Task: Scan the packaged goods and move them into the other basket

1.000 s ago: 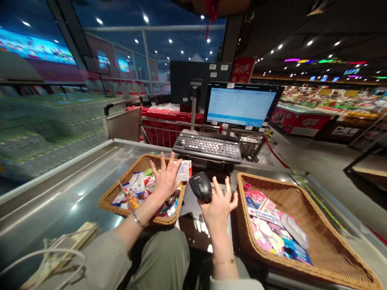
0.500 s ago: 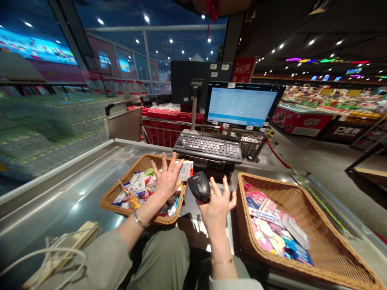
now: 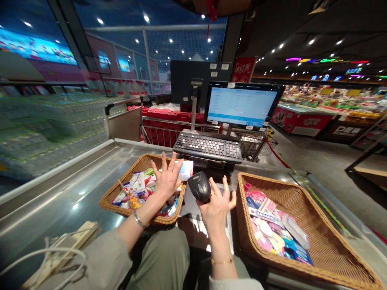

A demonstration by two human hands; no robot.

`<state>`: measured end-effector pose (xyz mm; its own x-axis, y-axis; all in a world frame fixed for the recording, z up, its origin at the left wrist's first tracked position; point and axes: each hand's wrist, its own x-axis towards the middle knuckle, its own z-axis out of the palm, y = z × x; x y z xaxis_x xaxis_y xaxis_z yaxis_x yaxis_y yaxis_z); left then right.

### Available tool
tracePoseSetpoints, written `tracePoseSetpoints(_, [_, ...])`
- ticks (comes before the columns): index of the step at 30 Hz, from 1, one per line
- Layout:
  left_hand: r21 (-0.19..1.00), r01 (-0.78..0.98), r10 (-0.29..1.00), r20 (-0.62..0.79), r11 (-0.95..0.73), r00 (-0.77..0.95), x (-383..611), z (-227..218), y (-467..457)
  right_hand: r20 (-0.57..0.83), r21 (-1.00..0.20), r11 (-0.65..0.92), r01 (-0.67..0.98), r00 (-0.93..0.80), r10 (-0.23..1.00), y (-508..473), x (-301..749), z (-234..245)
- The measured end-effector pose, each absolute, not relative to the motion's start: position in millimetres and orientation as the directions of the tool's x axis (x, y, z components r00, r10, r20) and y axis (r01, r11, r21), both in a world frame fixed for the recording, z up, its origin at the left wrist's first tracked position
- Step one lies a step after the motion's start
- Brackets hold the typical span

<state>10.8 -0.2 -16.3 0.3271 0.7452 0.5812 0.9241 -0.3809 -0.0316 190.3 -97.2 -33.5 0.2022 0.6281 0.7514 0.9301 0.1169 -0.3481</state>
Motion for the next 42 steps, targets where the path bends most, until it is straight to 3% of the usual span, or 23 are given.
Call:
tracePoseSetpoints(26, [-0.007, 0.910, 0.728, 0.597, -0.415, 0.336, 21.0, 9.0, -12.6, 0.806, -0.312, 0.090, 0.946, 0.214, 0.552, -110.6, 201.2, -20.6])
tracePoseSetpoints(42, [-0.012, 0.818, 0.661, 0.583, -0.575, 0.473, 91.2, 23.9, -40.4, 0.820, -0.391, -0.082, 0.917, 0.388, 0.421, -147.1, 256.3, -8.8])
